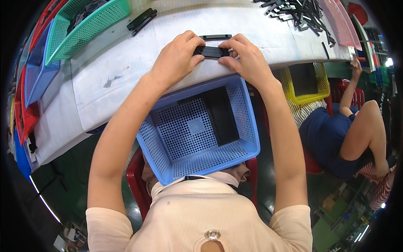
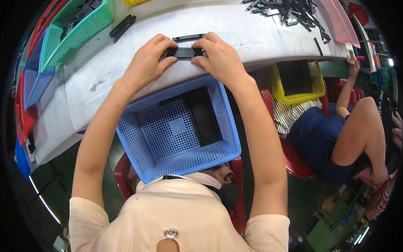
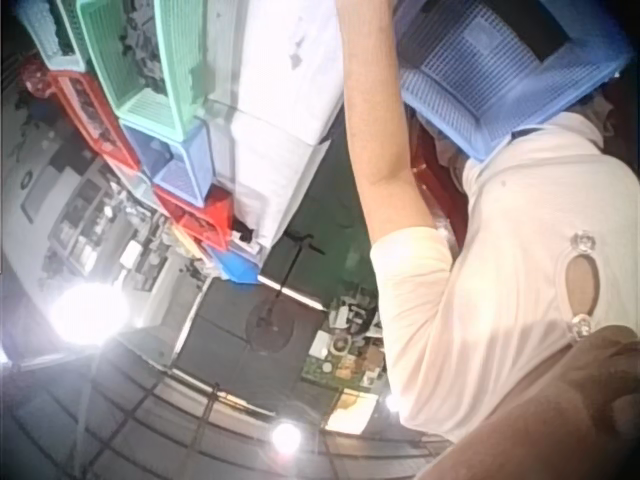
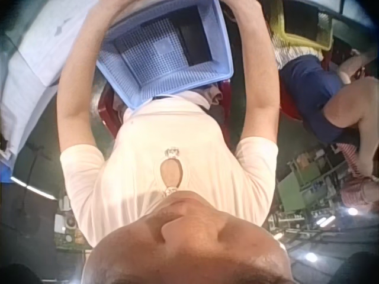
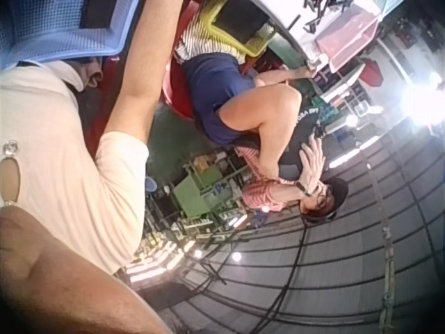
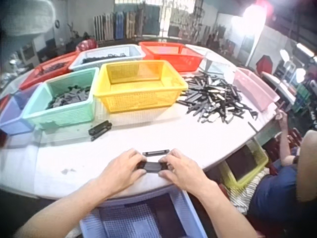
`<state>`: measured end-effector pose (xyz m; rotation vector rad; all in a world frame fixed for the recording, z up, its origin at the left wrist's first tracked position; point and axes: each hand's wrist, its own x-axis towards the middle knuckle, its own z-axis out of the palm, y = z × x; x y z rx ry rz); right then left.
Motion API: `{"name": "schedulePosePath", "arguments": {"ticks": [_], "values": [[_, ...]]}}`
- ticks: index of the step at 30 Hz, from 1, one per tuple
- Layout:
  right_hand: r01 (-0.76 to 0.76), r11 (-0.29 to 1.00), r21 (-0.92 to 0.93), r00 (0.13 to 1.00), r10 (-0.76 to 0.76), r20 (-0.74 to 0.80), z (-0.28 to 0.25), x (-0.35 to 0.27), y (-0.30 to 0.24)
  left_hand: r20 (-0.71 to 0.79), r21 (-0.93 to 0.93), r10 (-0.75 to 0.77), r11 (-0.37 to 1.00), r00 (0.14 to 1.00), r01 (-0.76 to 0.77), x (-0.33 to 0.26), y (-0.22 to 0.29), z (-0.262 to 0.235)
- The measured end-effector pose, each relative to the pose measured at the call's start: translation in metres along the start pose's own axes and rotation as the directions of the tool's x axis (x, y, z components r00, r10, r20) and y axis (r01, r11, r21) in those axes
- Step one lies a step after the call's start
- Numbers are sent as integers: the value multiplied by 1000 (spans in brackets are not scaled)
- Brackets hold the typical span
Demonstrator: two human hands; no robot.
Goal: The person picks small black plastic components from a pile on the table, aligns them, and places them into a blue basket. The person repeats this process throughout the clip, organizing the parts into the basket.
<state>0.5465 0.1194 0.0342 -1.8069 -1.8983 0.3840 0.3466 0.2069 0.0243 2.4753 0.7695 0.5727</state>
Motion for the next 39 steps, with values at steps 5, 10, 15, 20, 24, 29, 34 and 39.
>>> {"name": "schedulePosePath", "arguments": {"ticks": [5, 10, 15, 20, 24, 29, 34, 39], "values": [[117, 992, -39, 992, -115, 58, -6, 2, -1, 135, 43, 16, 999, 991, -22, 0, 3, -17], [181, 983, -15, 976, -178, 127, -16, -27, -38, 100, 13, 53, 998, 994, -55, -46, 30, -34], [256, 966, -37, 929, -236, 284, 21, -70, -60, 182, 19, -125, 992, 975, 123, -118, 54, -16], [255, 964, -71, 926, -222, 305, 76, -82, -48, 176, 131, -224, 971, 959, 202, -150, 38, 27], [278, 943, -181, 935, -222, 278, 104, -85, -42, 208, 345, -324, 907, 923, 240, -154, 32, 50], [255, 924, -286, 930, -153, 334, 111, -87, -40, 252, 492, -369, 845, 895, 210, -151, 32, 58], [203, 937, -286, 962, -135, 238, 102, -94, -50, 237, 193, -650, 760, 722, 621, -153, 29, 46], [-100, 994, -39, 948, 107, 300, 99, -125, -74, 482, -602, -808, -25, 339, 798, -153, 28, 40]]}}
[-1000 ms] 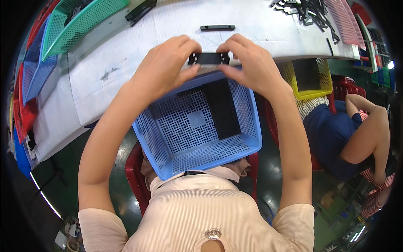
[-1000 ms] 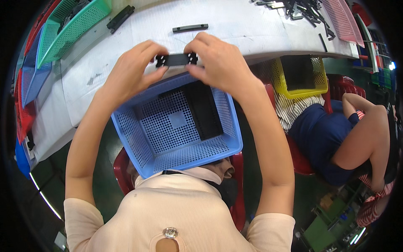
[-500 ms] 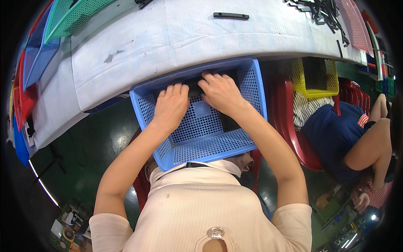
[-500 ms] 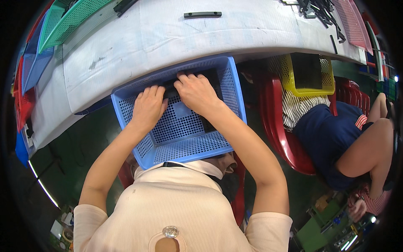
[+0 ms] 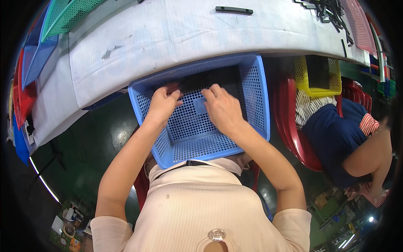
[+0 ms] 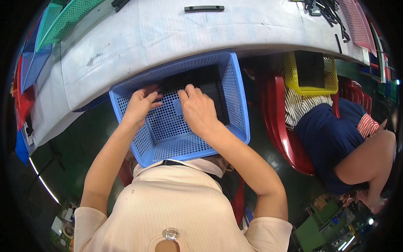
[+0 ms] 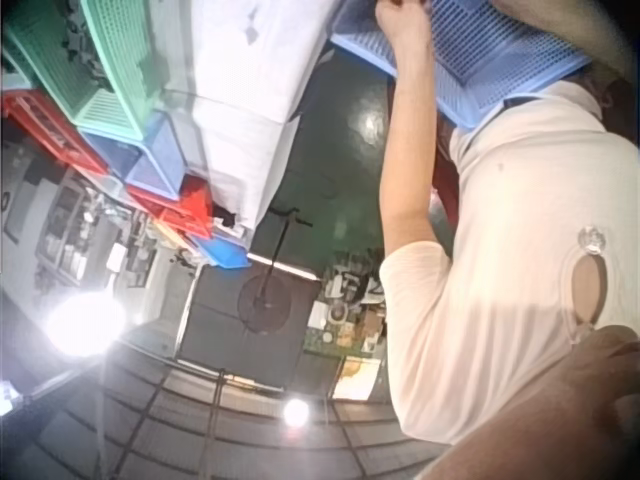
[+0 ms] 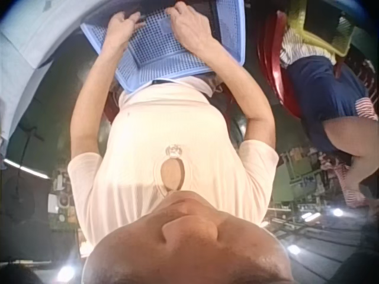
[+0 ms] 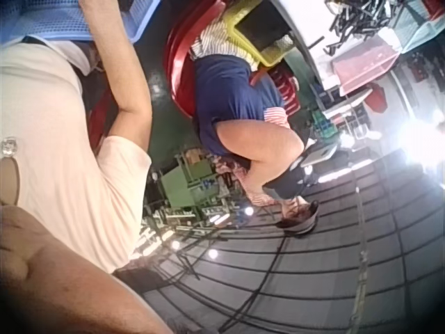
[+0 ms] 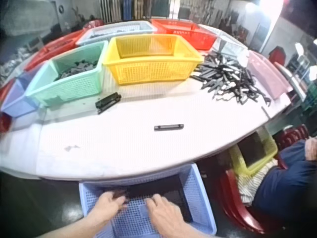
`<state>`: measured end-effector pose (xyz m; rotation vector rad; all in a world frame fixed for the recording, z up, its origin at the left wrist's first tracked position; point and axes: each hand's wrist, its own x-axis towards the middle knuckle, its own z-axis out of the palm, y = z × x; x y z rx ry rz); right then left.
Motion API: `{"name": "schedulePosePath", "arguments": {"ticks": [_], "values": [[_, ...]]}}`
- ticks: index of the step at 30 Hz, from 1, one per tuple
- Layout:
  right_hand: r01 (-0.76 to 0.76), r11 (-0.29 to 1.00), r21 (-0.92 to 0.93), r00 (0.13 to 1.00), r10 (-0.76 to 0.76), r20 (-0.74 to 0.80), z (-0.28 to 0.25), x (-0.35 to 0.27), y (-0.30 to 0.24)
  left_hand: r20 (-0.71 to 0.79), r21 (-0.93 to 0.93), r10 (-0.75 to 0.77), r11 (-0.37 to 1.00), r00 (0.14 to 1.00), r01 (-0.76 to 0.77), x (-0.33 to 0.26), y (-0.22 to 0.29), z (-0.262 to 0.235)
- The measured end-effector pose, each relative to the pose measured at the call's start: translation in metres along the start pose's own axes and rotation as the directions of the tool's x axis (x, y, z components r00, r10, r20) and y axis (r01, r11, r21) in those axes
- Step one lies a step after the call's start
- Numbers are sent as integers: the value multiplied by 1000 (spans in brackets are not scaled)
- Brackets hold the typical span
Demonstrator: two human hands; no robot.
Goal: The person picks small black plastic components from a pile on the table, aligns them, and places them into a blue basket. The person repeats this process throughout the clip, organizing the parts into the basket.
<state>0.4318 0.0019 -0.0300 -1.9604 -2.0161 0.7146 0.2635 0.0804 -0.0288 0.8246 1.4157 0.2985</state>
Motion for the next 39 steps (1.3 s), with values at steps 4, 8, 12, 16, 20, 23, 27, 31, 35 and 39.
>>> {"name": "schedulePosePath", "arguments": {"ticks": [4, 8, 12, 16, 20, 23, 27, 31, 35, 39], "values": [[-82, 992, 96, 994, 74, 81, 10, -9, -13, -33, -86, -5, 996, 999, 2, 4, -1, 5], [-106, 987, 118, 989, 92, 116, 14, -10, -14, -2, -109, 4, 994, 1000, -4, 4, 1, 12], [-130, 983, 132, 990, 121, 74, 12, -11, -14, -4, -116, 9, 993, 1000, -10, -2, 2, 16], [-136, 982, 133, 990, 131, 48, 6, -10, -12, 9, -161, 34, 987, 999, -32, 0, -4, 18], [-81, 978, 193, 994, 93, -55, -30, 1, -14, 2, -171, 20, 985, 1000, -19, -6, 0, 18], [105, 981, 162, 916, -32, -400, -73, 34, -2, -57, -159, 20, 987, 998, -29, -14, 6, 21], [104, 984, -141, 781, -169, -601, -120, 82, 38, 44, -94, -9, 995, 999, 13, -26, -5, 22], [215, 952, -217, 757, -303, -579, -137, 119, 51, 267, -39, -125, 989, 956, 140, -18, -11, 35], [178, 954, -242, 839, -276, -468, -131, 129, 60, 318, -57, -166, 979, 933, 194, -1, -10, 45], [123, 966, -227, 880, -212, -424, -131, 131, 65, 305, -134, -107, 979, 946, 154, 11, -8, 48]]}}
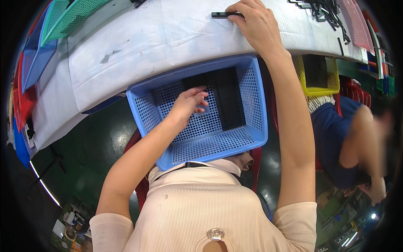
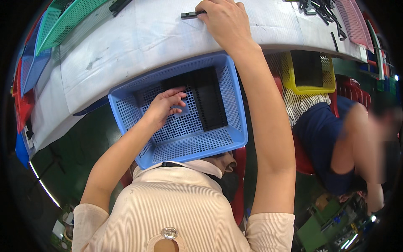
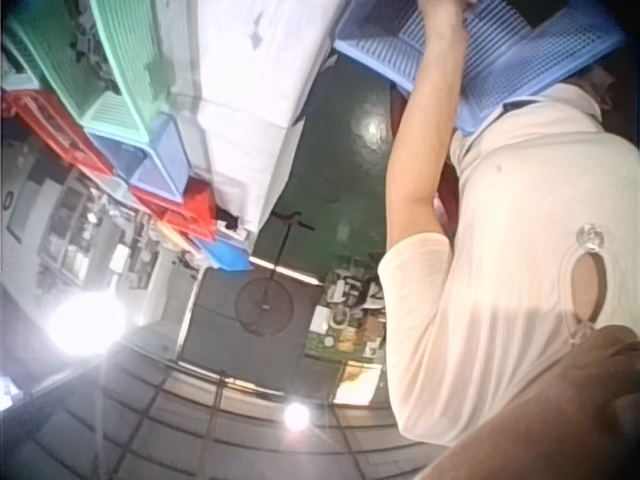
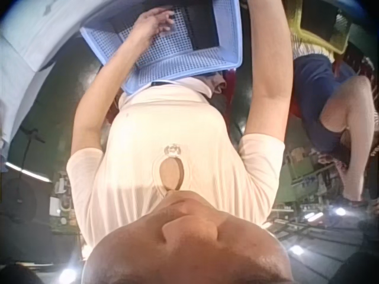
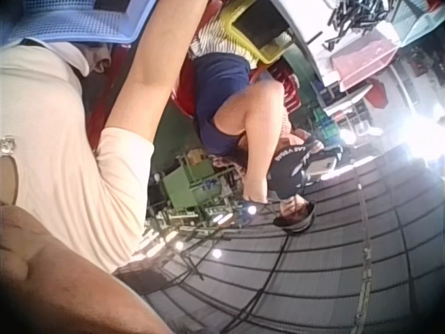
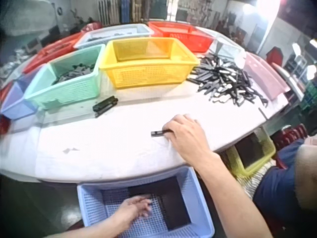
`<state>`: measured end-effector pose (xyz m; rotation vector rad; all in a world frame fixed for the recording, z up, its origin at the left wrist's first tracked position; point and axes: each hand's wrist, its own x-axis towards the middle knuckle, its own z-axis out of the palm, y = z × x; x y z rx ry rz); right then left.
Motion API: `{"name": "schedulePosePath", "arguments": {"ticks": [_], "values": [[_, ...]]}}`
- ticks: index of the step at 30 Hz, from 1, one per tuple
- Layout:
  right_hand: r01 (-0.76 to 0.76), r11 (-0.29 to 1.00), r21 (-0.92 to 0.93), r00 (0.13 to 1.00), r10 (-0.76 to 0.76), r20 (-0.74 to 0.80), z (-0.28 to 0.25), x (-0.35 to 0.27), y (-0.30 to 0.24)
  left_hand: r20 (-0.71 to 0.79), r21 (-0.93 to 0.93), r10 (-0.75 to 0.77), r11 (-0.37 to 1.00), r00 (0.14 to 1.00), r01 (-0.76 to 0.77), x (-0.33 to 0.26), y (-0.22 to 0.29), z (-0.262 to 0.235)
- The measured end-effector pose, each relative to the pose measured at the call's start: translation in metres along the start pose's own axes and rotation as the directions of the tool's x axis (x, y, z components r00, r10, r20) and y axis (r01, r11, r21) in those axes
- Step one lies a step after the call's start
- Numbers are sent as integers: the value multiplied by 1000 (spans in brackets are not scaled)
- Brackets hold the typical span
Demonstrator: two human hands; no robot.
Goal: The person picks small black plastic components from a pile on the table, aligns them, and places them into a blue basket. The person repeats this process throughout the clip, organizing the parts into the basket.
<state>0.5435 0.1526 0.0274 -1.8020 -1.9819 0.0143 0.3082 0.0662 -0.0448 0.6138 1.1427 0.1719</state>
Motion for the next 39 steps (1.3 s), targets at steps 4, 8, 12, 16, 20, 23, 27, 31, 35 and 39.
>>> {"name": "schedulePosePath", "arguments": {"ticks": [4, 8, 12, 16, 20, 23, 27, 31, 35, 39], "values": [[92, 996, 4, 994, -92, -57, 8, -4, -10, -59, -7, -5, 1000, 998, 4, -5, -5, -10], [171, 979, 112, 978, -156, -136, -35, -44, -51, -114, 24, 47, 999, 992, -45, -25, -3, -20], [149, 962, 229, 978, -177, 107, -13, -99, -92, -317, 43, 108, 994, 942, -100, -42, 6, -32], [267, 960, 87, 926, -281, 254, 43, -125, -101, -352, 50, 138, 990, 926, -129, -43, 5, -32], [337, 942, 4, 890, -320, 323, 70, -128, -109, -360, 14, 124, 992, 925, -128, -45, 2, -32], [323, 946, -37, 896, -293, 333, 76, -132, -104, -351, 24, 122, 992, 928, -122, -43, -4, -37], [269, 962, -55, 925, -242, 292, 69, -135, -98, -327, 18, 80, 997, 942, -78, -44, -3, -31], [115, 992, -55, 970, -100, 220, 45, -138, -91, -299, 4, 23, 1000, 954, -22, -51, -5, -19], [-14, 999, -34, 979, 21, 202, 27, -157, -85, -267, -39, 24, 999, 963, -35, -48, -8, -9], [-61, 998, 24, 965, 53, 255, 19, -172, -95, -252, -46, 83, 994, 964, -97, -42, -11, -4]]}}
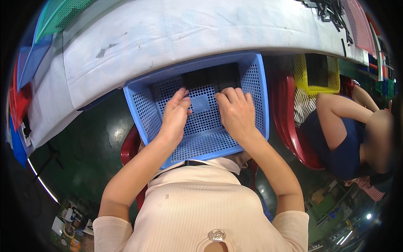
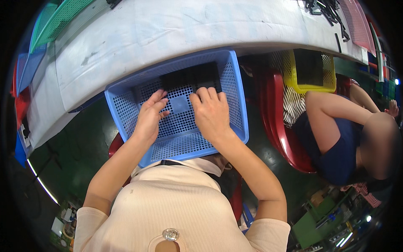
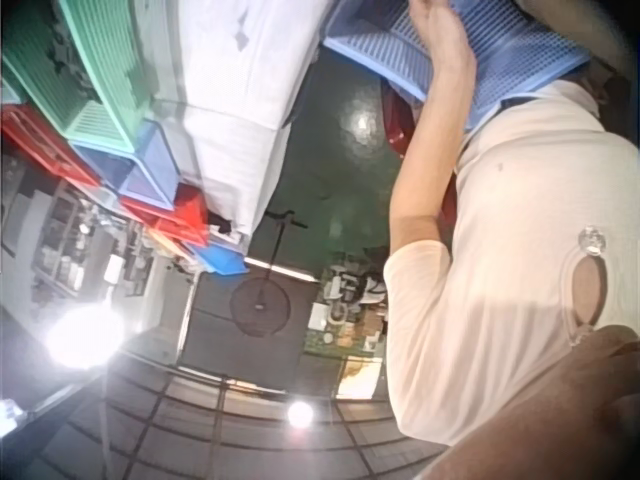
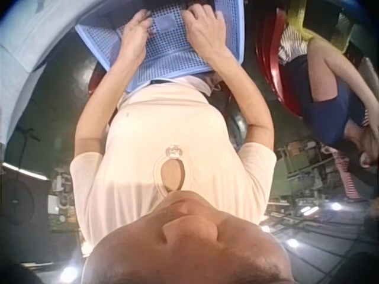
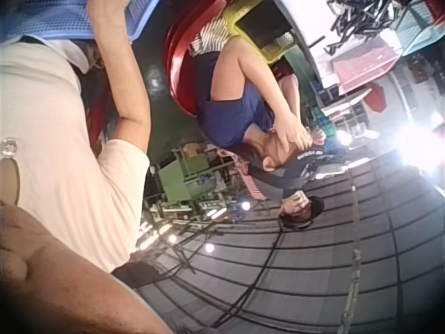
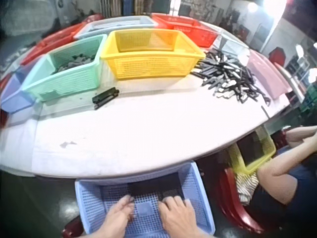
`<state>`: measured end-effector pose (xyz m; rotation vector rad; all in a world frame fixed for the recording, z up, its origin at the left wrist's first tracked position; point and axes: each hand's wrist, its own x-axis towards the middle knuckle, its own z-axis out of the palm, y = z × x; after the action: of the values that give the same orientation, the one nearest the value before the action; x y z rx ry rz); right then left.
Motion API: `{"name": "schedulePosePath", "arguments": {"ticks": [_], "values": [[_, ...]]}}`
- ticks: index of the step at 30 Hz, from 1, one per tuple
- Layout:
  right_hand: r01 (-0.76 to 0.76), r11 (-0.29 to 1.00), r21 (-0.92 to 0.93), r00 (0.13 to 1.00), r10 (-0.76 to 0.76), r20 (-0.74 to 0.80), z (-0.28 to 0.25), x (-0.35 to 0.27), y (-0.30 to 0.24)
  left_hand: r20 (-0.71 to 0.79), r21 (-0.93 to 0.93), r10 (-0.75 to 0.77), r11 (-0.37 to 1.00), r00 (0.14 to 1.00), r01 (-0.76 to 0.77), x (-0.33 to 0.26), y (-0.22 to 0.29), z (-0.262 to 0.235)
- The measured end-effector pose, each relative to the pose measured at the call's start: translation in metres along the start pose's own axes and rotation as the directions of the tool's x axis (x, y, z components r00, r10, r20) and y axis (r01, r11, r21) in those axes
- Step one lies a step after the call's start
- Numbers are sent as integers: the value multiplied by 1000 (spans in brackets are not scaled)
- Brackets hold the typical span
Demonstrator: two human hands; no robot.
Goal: The person picks small black plastic components from a pile on the table, aligns them, and places them into a blue basket. The person repeats this process throughout the clip, organizing the parts into the basket.
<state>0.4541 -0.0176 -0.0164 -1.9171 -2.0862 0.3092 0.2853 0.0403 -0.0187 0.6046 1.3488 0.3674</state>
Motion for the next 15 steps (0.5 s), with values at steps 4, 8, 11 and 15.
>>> {"name": "schedulePosePath", "arguments": {"ticks": [4, 8, 11, 15], "values": [[-56, 998, 40, 993, 51, 105, 17, -6, -11, -28, 63, 51, 997, 998, -49, 3, 2, -3], [-89, 995, 45, 975, 78, 207, 29, 2, -17, -55, 166, 82, 984, 995, -72, 17, 6, -8], [-106, 993, 45, 966, 92, 241, 33, 10, -16, -75, 196, 67, 979, 995, -51, 21, 9, -7], [-128, 989, 71, 970, 110, 215, 36, 14, -14, -81, 185, 66, 981, 994, -50, 20, 10, -5]]}}
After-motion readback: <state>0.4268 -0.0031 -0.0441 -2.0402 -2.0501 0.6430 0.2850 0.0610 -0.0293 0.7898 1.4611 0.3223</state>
